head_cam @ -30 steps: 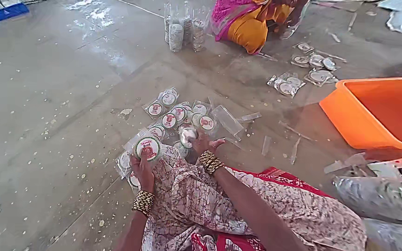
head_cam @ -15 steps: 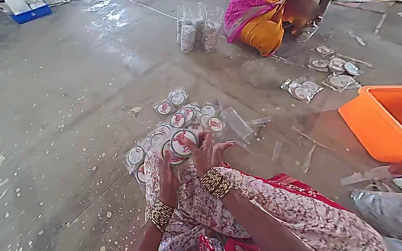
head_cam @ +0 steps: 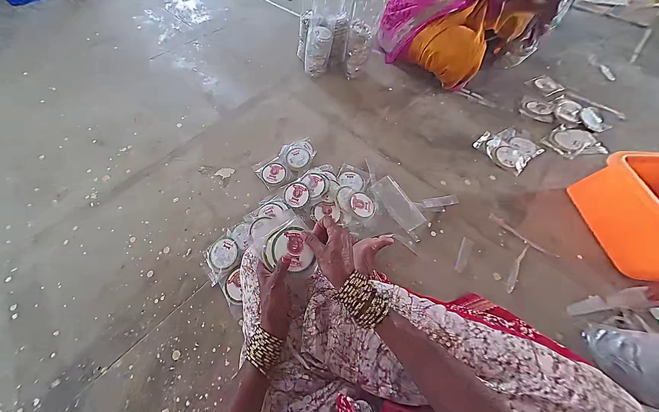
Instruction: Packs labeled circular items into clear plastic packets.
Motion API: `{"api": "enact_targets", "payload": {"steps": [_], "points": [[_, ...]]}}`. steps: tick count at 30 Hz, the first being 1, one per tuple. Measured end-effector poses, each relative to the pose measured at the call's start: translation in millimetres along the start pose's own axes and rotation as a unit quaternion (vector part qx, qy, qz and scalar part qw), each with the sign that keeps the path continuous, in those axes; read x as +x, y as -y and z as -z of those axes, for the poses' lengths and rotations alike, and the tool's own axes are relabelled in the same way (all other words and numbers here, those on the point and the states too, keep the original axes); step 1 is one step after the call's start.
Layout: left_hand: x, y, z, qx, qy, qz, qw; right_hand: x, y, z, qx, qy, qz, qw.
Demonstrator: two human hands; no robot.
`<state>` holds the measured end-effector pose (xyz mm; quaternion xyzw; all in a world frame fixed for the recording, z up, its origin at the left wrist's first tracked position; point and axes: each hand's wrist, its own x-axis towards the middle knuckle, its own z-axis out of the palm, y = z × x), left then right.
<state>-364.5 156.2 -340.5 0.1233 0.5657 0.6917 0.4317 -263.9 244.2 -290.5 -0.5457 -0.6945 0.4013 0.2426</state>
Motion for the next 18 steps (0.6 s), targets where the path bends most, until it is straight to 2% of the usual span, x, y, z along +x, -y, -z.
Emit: {"api": "enact_targets", "payload": {"steps": [3, 5, 7, 8, 10, 12, 14, 18], "points": [[6.6, 0.4, 0.5, -0.024, -0.011, 0.02, 0.999, -7.2, -2.6, -14.6, 0.04, 0.015, -0.019, 0.999], [12.0, -0.5, -0.1, -0.06, -0.041, -0.004, 0.997, -4.8, -9.3, -19.6, 0.082, 0.009, 0.009, 0.997], [14.4, -1.4, -3.7, -0.077, -0.104, -0.049, 0.99, 7.9, -22.0, -17.7, 0.087, -0.021, 0.027, 0.996], [16.0, -0.8, -3.8, -0.073, -0.134, -0.077, 0.985, 16.2, -29.3, -14.2, 0.048, -0.018, 0.017, 0.999], [20.2, 0.8, -0.3, -0.054, -0.169, -0.113, 0.978, 31.5, -40.6, -5.6, -0.098, 0.091, -0.045, 0.99], [25.0, 2.6, 1.6, -0.046, -0.183, -0.13, 0.973, 43.9, -61.4, -19.9, -0.247, 0.194, -0.092, 0.945], [26.5, 4.0, 1.1, -0.038, -0.172, -0.13, 0.976, 43.6, -76.7, -45.3, -0.316, 0.218, -0.098, 0.918], [27.6, 5.3, -4.6, -0.027, -0.147, -0.123, 0.981, 49.1, -88.8, -68.0, -0.356, 0.199, -0.047, 0.912]]}}
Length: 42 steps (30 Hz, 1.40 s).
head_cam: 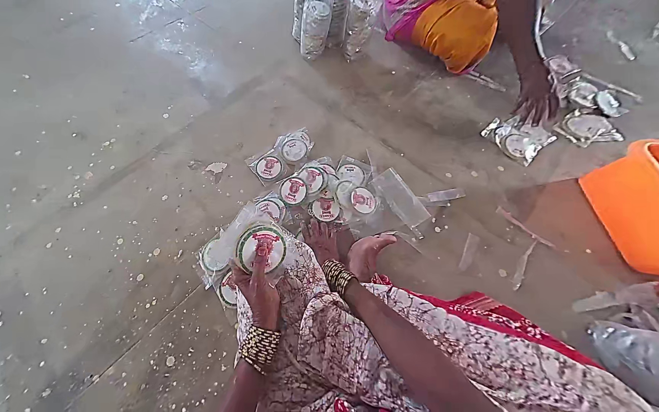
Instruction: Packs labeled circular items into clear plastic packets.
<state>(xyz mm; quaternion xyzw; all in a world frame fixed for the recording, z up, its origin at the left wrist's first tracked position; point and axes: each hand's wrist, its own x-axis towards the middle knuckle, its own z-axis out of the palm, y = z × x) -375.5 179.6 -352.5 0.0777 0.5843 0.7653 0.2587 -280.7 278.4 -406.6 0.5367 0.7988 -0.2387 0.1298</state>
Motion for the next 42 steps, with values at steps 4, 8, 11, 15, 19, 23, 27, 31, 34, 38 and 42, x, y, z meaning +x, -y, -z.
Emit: {"api": "enact_targets", "payload": {"steps": [4, 8, 11, 15, 19, 23, 27, 31, 34, 38, 42], "points": [[0.0, 0.0, -1.0, 0.008, 0.001, 0.0, 1.0, 9.9, -4.8, 17.2, 0.06, 0.021, -0.031, 0.998], [1.4, 0.3, 1.2, 0.021, 0.017, -0.008, 1.0, -2.1, -18.8, 28.5, 0.1, 0.049, -0.084, 0.99], [2.6, 1.0, 3.2, 0.034, 0.019, -0.011, 0.999, -16.8, -49.2, 46.1, 0.246, 0.002, -0.067, 0.967], [2.0, 0.0, 4.9, 0.098, 0.058, 0.019, 0.993, -59.9, -61.4, 81.0, 0.483, -0.194, -0.052, 0.852], [-18.4, -10.0, -15.1, 0.123, 0.156, 0.079, 0.977, -106.8, -51.1, 106.2, 0.687, -0.189, 0.05, 0.699], [-75.4, -18.0, -43.4, 0.06, 0.195, 0.189, 0.961, -130.1, -55.2, 89.5, 0.694, -0.289, 0.03, 0.658], [-120.9, -5.4, -61.3, 0.021, 0.194, 0.214, 0.957, -157.4, -58.6, 76.2, 0.725, -0.399, -0.046, 0.56], [-145.4, 2.6, -66.4, 0.06, 0.249, 0.198, 0.946, -198.3, -79.5, 63.0, 0.577, -0.3, -0.083, 0.755], [-150.8, 9.6, -63.7, 0.079, 0.261, 0.208, 0.939, -228.1, -99.8, 65.1, 0.426, -0.301, -0.05, 0.852], [-157.4, 11.8, -65.7, 0.107, 0.295, 0.207, 0.927, -233.1, -138.8, 63.2, 0.479, -0.335, -0.041, 0.81], [-180.1, 17.5, -86.6, 0.098, 0.367, 0.161, 0.911, -224.0, -170.2, 69.2, 0.549, -0.165, 0.006, 0.819]]}}
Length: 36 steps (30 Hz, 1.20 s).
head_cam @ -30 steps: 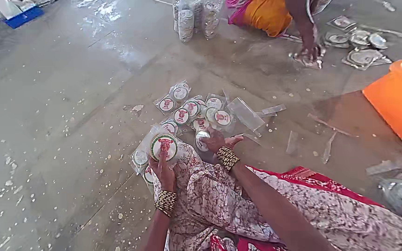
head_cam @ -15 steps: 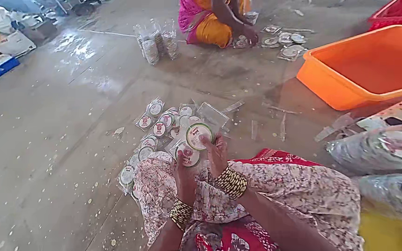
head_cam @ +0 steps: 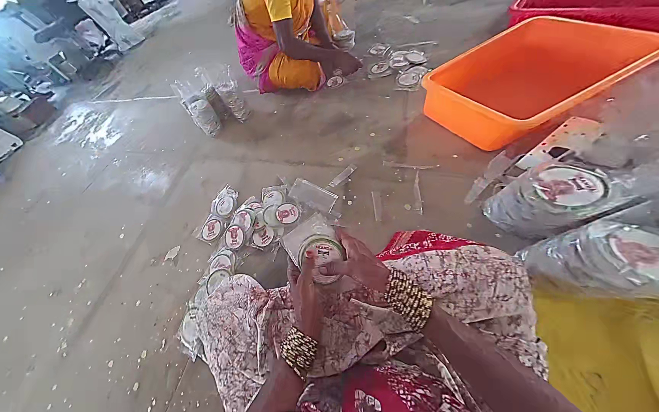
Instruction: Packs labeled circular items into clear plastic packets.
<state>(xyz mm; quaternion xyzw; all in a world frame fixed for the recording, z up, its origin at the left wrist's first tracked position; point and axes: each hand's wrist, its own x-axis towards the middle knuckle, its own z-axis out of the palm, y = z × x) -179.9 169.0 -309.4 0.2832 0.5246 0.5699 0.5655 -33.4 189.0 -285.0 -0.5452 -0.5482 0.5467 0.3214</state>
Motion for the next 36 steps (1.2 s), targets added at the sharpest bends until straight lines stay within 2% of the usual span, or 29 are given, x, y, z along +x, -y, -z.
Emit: {"api": "enact_targets", "payload": {"steps": [2, 4, 6, 7, 10, 11, 13, 16, 19, 21, 23, 25, 28, 30, 32, 34, 36], "points": [[10.8, 13.6, -5.8, 0.04, 0.078, -0.081, 0.993, 2.1, -2.5, 15.1, -0.047, -0.027, 0.018, 0.998], [30.3, 33.7, -6.6, 0.1, 0.146, -0.167, 0.97, 5.9, -14.1, 31.4, -0.104, -0.071, 0.046, 0.991], [48.5, 49.5, -10.2, 0.213, 0.182, -0.197, 0.94, 12.8, -37.0, 45.5, -0.152, -0.092, 0.034, 0.983], [53.0, 53.4, -14.0, 0.272, 0.196, -0.173, 0.926, 16.9, -51.2, 51.7, -0.176, -0.085, 0.005, 0.981], [65.2, 82.4, -18.1, 0.383, 0.256, 0.0, 0.887, 24.3, -80.4, 57.5, -0.264, -0.023, -0.136, 0.955], [71.0, 94.4, -16.4, 0.398, 0.26, 0.025, 0.879, 25.9, -83.4, 56.6, -0.277, -0.017, -0.155, 0.948], [74.5, 96.8, -18.6, 0.404, 0.247, 0.02, 0.88, 27.5, -82.5, 57.1, -0.27, -0.009, -0.158, 0.95], [65.9, 67.2, -34.8, 0.325, 0.206, 0.02, 0.923, 30.5, -84.3, 63.3, -0.227, -0.031, -0.108, 0.967], [66.0, 55.4, -35.6, 0.231, 0.194, 0.032, 0.953, 19.7, -78.2, 59.2, -0.232, -0.083, 0.014, 0.969], [62.3, 47.6, -35.4, 0.242, 0.176, 0.042, 0.953, 8.8, -64.4, 54.7, -0.306, -0.049, 0.111, 0.944], [51.9, 36.8, -37.5, 0.281, 0.179, 0.034, 0.942, 5.3, -58.1, 48.5, -0.366, 0.006, 0.164, 0.916], [45.7, 29.8, -35.2, 0.305, 0.217, 0.028, 0.927, 4.8, -56.4, 47.2, -0.379, 0.025, 0.177, 0.908], [37.1, 25.0, -27.5, 0.288, 0.229, 0.023, 0.93, 4.3, -49.7, 48.5, -0.393, 0.081, 0.111, 0.909], [27.6, 16.6, -27.8, 0.284, 0.25, 0.037, 0.925, 4.3, -48.6, 47.5, -0.375, 0.102, 0.065, 0.919], [21.9, 9.0, -33.3, 0.282, 0.265, 0.052, 0.921, 5.0, -58.3, 51.0, -0.308, 0.089, 0.072, 0.945], [25.1, 4.1, -35.6, 0.28, 0.287, 0.037, 0.915, 8.9, -80.7, 55.9, -0.124, 0.049, 0.112, 0.985], [35.7, -0.5, -46.5, 0.26, 0.344, -0.001, 0.902, 15.6, -101.9, 64.0, 0.129, 0.009, 0.118, 0.985]]}}
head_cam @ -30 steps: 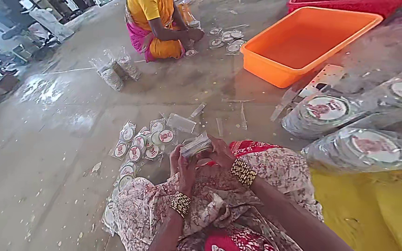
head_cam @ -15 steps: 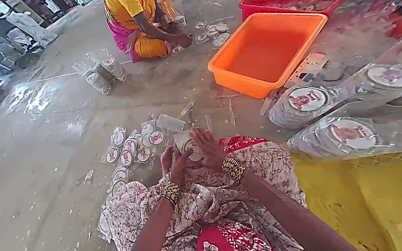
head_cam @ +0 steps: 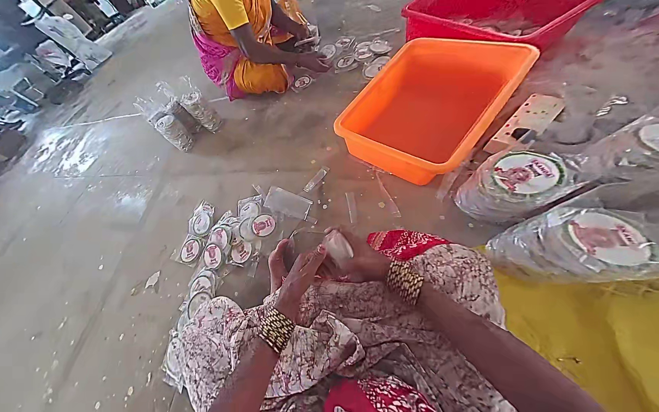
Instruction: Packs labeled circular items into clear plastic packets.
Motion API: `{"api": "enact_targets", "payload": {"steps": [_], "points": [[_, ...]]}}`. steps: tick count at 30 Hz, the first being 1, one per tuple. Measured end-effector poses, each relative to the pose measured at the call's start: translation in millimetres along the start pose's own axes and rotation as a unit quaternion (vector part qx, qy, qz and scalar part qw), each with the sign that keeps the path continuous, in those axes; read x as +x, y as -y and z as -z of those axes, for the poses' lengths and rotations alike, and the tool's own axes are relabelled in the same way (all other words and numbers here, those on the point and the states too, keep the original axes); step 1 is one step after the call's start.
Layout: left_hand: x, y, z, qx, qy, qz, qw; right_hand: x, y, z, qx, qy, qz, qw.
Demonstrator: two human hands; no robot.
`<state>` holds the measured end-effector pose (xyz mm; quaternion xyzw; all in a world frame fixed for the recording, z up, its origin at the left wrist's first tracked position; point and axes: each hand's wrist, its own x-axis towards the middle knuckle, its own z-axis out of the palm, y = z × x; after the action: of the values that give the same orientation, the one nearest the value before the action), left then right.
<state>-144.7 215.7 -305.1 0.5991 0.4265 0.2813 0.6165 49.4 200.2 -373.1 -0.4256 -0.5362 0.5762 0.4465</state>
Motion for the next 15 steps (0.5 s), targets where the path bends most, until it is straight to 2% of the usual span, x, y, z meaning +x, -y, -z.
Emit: {"api": "enact_targets", "payload": {"steps": [2, 3, 5, 6, 9, 10, 12, 15], "points": [[27.8, 6.3, 12.6, 0.05, 0.078, -0.034, 0.995, -4.5, 1.4, 16.2, 0.197, -0.074, -0.036, 0.977], [44.6, 15.1, 19.3, 0.096, 0.085, -0.042, 0.991, -8.4, 5.1, 23.1, 0.261, -0.133, -0.053, 0.955], [73.9, 34.6, 37.2, 0.205, 0.035, -0.043, 0.977, -8.7, 6.2, 36.7, 0.36, -0.247, -0.035, 0.899], [81.8, 43.5, 50.7, 0.26, -0.002, -0.019, 0.965, -7.1, 2.6, 41.9, 0.397, -0.287, -0.013, 0.872], [85.9, 76.2, 102.9, 0.348, -0.121, 0.074, 0.927, -1.5, -12.4, 54.6, 0.465, -0.316, 0.034, 0.826], [79.8, 84.1, 117.1, 0.341, -0.145, 0.102, 0.923, -0.4, -14.4, 55.6, 0.464, -0.313, 0.03, 0.828], [65.9, 108.8, 142.4, 0.385, -0.145, 0.13, 0.902, 2.1, -12.2, 54.0, 0.43, -0.304, -0.003, 0.85], [42.5, 125.6, 156.9, 0.473, -0.065, 0.113, 0.871, 9.4, -5.8, 46.7, 0.382, -0.292, -0.047, 0.876]]}}
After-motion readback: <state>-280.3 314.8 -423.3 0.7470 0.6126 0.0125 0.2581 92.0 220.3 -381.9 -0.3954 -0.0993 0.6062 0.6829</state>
